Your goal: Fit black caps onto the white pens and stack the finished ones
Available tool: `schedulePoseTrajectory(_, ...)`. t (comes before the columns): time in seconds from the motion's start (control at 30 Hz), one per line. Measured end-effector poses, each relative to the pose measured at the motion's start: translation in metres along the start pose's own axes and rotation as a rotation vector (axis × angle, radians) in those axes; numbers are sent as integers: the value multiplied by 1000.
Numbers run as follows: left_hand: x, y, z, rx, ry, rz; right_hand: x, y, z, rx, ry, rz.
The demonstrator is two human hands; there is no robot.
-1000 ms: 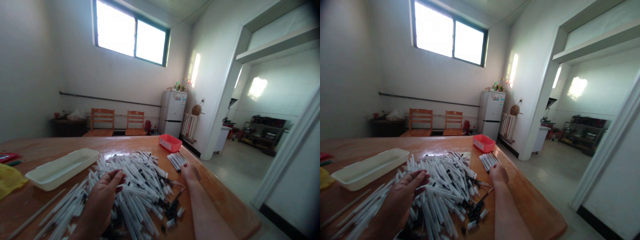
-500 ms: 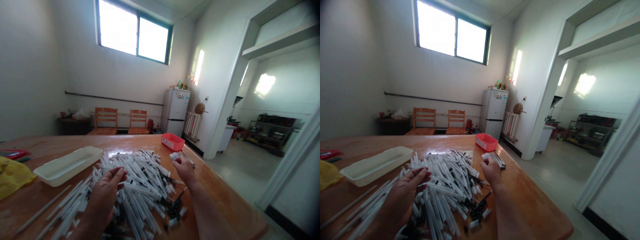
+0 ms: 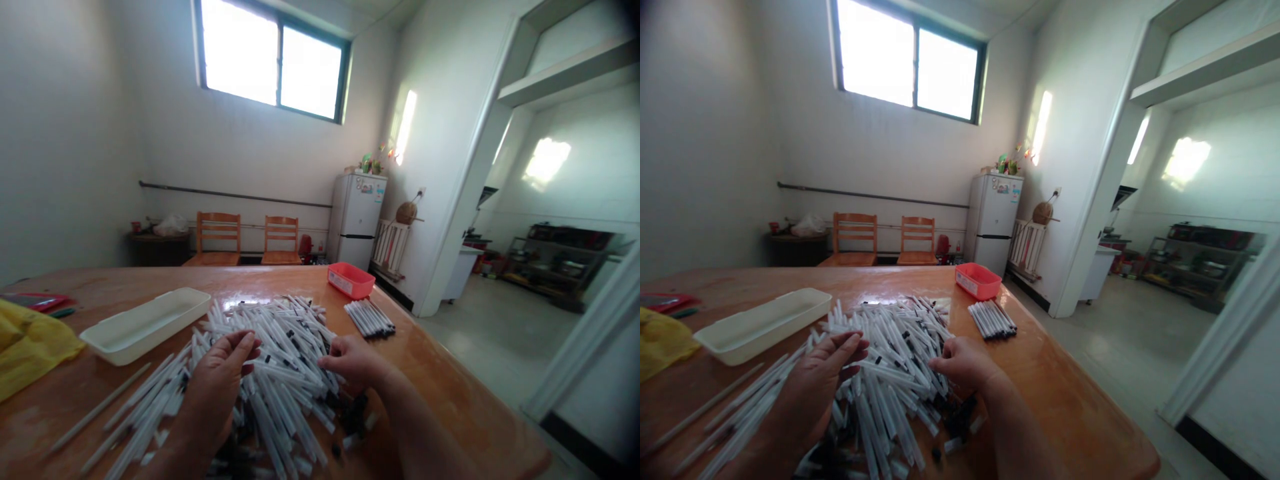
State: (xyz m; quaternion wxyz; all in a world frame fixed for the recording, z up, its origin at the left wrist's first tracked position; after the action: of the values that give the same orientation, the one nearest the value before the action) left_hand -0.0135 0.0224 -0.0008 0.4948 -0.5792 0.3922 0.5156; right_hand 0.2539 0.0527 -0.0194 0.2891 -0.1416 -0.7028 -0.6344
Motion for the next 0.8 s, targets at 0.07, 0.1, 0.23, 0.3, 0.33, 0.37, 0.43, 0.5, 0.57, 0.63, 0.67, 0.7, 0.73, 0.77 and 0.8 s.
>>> schedulePoseTrajectory(0.07,0,-1,-1,1,-1,11,1,-1,0,51,-29,-31)
schedulePoseTrajectory(0.1,-1,-1,-1,3,-2,14,1,-2,1,61,-38,-39)
schedulePoseTrajectory(0.23,-2,-3,-1,13,-6,18,1,-4,1,42,-30,-16)
schedulePoseTrajectory(0.3,-2,-3,-1,14,-7,24,1,-4,1,28,-19,6)
schedulePoseTrajectory(0.33,-2,-2,-1,15,-6,26,1,-4,1,24,-14,21)
schedulePoseTrajectory(0.37,-1,-2,-1,18,-6,28,1,-3,0,23,-8,39)
schedulePoseTrajectory(0.43,0,-2,-1,27,-3,28,0,0,-2,25,0,80)
schedulePoseTrajectory(0.5,1,-1,-2,38,0,29,0,5,-4,31,5,125)
schedulePoseTrajectory(0.57,2,-2,-3,50,4,34,0,11,-8,52,7,170)
schedulePoseTrajectory(0.63,2,-3,-4,58,10,44,0,18,-13,90,10,218)
schedulePoseTrajectory(0.67,1,-3,-4,60,13,48,0,21,-15,111,14,242)
schedulePoseTrajectory(0.7,1,-4,-4,61,15,50,1,24,-18,131,19,266)
schedulePoseTrajectory(0.73,1,-5,-5,60,19,51,1,27,-20,149,25,285)
schedulePoseTrajectory(0.77,0,-5,-5,63,22,51,2,30,-22,163,31,305)
schedulePoseTrajectory(0.8,0,-5,-5,65,24,53,2,32,-24,178,32,328)
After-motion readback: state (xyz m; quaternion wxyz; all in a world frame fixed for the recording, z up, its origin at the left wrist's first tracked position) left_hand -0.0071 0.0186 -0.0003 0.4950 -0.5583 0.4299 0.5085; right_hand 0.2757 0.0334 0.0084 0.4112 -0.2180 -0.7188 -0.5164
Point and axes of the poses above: each hand's wrist, its own z-axis towards the middle knuckle, its own y-axis out of the back of the hand, x = y × z, the point moved 3 cm from there along z, towards the middle knuckle, and after that the axes turned 2 degrees about x, right-handed, at the moved point
